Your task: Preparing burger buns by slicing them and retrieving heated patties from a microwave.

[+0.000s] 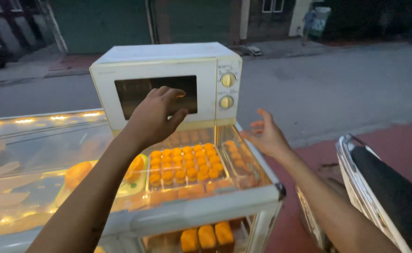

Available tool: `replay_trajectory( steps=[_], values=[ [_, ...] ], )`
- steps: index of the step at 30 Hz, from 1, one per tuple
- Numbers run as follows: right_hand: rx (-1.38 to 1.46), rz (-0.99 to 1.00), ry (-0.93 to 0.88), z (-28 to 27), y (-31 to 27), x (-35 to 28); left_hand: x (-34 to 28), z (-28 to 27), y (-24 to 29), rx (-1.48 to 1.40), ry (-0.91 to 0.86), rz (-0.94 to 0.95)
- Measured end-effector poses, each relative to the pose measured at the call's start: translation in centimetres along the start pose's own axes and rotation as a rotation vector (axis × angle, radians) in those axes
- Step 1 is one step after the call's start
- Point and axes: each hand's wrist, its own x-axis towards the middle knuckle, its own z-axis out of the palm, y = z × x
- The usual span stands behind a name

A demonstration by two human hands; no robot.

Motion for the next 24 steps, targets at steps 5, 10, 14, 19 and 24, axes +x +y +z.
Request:
replay_trajectory(
  steps=[5,10,14,19,24],
  values=[
    [0.013,0.033,-0.180,5.5,0.5,8.2,8.9,2.9,-1.2,0.272,0.038,-0.028],
    [0.085,0.088,-0.208,9.0,-1.1,8.8,15.7,5.3,-3.4,0.538,-0.009,-0.013],
    [0.138,0.144,-0.190,8.9,-0.9,8.1,19.1,7.1,-6.2,0.499,-0.095,-0.052],
    [0.129,0.141,-0.148,9.2,0.5,8.4,17.9,6.8,-5.6,0.288,-0.155,-0.112],
    [0.035,0.193,-0.129,10.2,2.6,9.2,17.7,8.0,-6.5,0.333,-0.036,-0.039]
  ],
)
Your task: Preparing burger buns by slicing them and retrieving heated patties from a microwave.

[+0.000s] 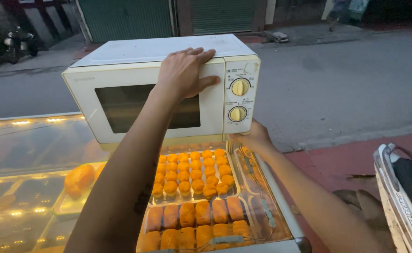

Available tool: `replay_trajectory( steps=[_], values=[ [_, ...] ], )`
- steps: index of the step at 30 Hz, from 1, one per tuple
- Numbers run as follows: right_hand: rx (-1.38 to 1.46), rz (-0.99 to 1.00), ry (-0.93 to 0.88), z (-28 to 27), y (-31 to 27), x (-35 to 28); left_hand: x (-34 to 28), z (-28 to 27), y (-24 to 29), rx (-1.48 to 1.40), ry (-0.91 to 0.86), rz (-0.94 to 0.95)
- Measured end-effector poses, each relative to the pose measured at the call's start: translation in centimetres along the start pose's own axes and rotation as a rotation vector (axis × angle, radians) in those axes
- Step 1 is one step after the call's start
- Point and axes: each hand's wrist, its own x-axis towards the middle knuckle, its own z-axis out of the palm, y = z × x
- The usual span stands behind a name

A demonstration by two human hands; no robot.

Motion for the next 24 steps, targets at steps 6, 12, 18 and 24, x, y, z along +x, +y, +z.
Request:
replay_trajectory(
  steps=[6,12,18,24],
  values=[
    [-0.159,-0.014,0.123,-0.2,-1.3,-0.8,0.0,1.4,0.4,0.158,0.293,0.067],
    [-0.153,-0.120,0.165,0.2,-0.6,-0.7,-0.3,1.5,0.4,0.127,0.212,0.058],
    [-0.409,-0.071,-0.149,-4.2,-2.7,-1.3,-6.8,-4.7,2.4,-0.053,0.135,0.167],
    [-0.486,-0.346,0.331,-8.4,-13.3,-4.5,-17.6,-13.5,4.0,-0.317,0.164,0.243]
  ],
)
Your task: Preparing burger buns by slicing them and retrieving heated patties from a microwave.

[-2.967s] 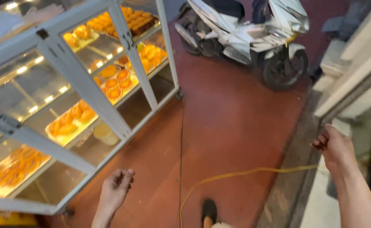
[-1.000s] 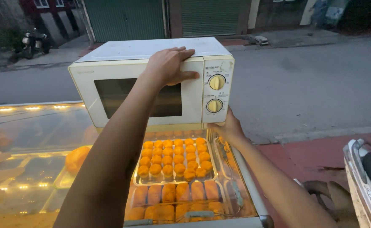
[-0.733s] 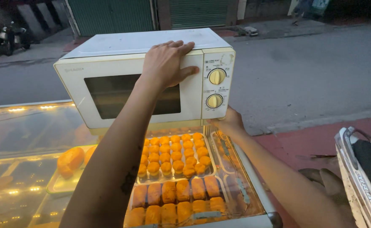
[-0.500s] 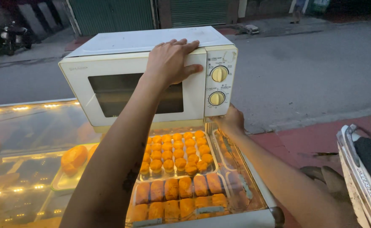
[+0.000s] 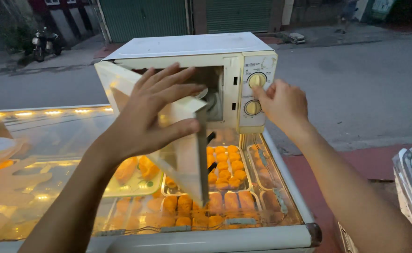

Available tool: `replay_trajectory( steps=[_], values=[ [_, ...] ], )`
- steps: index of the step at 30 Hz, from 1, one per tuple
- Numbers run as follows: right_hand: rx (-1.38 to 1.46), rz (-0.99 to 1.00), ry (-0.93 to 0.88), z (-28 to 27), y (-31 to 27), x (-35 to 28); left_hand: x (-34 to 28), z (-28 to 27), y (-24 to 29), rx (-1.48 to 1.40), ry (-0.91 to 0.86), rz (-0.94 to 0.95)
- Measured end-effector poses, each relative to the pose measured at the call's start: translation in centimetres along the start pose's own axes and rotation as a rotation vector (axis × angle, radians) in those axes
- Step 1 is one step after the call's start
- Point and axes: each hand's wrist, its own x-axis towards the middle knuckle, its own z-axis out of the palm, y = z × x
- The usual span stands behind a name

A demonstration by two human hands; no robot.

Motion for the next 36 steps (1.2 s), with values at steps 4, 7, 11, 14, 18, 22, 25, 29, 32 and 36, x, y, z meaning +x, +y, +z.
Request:
replay_trajectory(
  steps=[4,7,11,14,18,22,25,29,32,36],
  values=[
    [0.018,0.106,-0.097,0.7,-1.6,2.8,-5.7,-2.5,0.9,-0.195,0.133,-0.085],
    [0.001,0.191,-0.127,1.0,-2.4,2.8,-9.3,-4.2,0.6,-0.240,0.229,-0.191],
    [0.525,0.439,-0.161,1.8,-3.1,2.4,-12.7,-5.9,0.0,-0.313,0.313,-0.342],
    [0.880,0.559,-0.168,4.6,-0.9,3.7,-14.2,-6.4,-0.3,-0.409,0.395,-0.374],
    [1.380,0.742,-0.166,5.9,0.1,4.3,-15.7,-6.6,-1.4,-0.508,0.456,-0.338],
    [1.448,0.700,-0.087,6.0,-2.5,2.0,-16.3,-6.8,-2.4,-0.492,0.465,-0.386],
    [1.241,0.572,-0.322,6.3,-6.3,0.5,-16.3,-7.0,-2.6,-0.503,0.442,-0.369],
    [1.173,0.613,-0.517,10.9,-9.1,2.4,-16.2,-6.9,-2.7,-0.586,0.469,-0.341],
    [1.132,0.678,-0.528,18.0,-6.7,6.2,-15.9,-6.6,-2.7,-0.613,0.484,-0.315],
    [1.185,0.766,-0.644,27.5,-2.7,11.3,-15.9,-6.5,-2.7,-0.638,0.474,-0.331]
  ],
)
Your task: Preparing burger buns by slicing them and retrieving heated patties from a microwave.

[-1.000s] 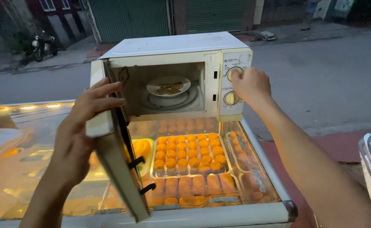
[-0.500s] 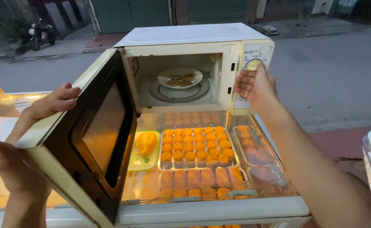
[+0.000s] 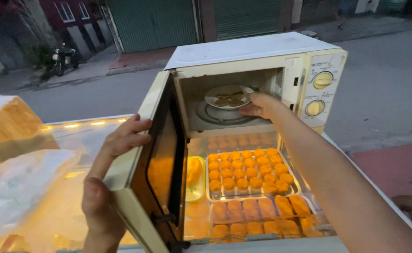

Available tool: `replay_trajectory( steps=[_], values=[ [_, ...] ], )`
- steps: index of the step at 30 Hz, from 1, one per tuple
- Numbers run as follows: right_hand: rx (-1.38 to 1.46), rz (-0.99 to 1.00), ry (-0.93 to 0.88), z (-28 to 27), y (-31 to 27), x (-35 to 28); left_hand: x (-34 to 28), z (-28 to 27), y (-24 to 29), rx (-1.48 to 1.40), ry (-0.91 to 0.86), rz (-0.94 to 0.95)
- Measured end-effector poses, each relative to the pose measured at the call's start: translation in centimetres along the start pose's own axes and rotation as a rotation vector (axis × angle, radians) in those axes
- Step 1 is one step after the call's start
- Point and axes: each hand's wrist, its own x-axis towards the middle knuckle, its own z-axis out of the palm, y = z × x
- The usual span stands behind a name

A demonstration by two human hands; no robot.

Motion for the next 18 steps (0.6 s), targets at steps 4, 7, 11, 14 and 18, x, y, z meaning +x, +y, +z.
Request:
replay_trajectory(
  steps=[4,7,11,14,18],
  values=[
    [-0.051,0.090,0.012,0.4,0.6,2.1,0.1,0.2,0.5,0.028,-0.015,0.041],
    [0.064,0.094,0.054,1.1,0.9,3.2,0.2,0.1,0.6,0.026,-0.017,0.038],
    [0.107,0.000,0.134,1.2,0.8,0.7,0.1,0.0,0.4,0.009,-0.037,0.035],
    [0.101,-0.018,0.147,0.8,0.9,-4.2,0.1,0.1,0.2,-0.038,-0.035,0.030],
    [0.077,-0.118,0.056,-0.2,-0.2,-14.5,0.0,0.7,0.4,-0.062,-0.047,0.077]
  ],
)
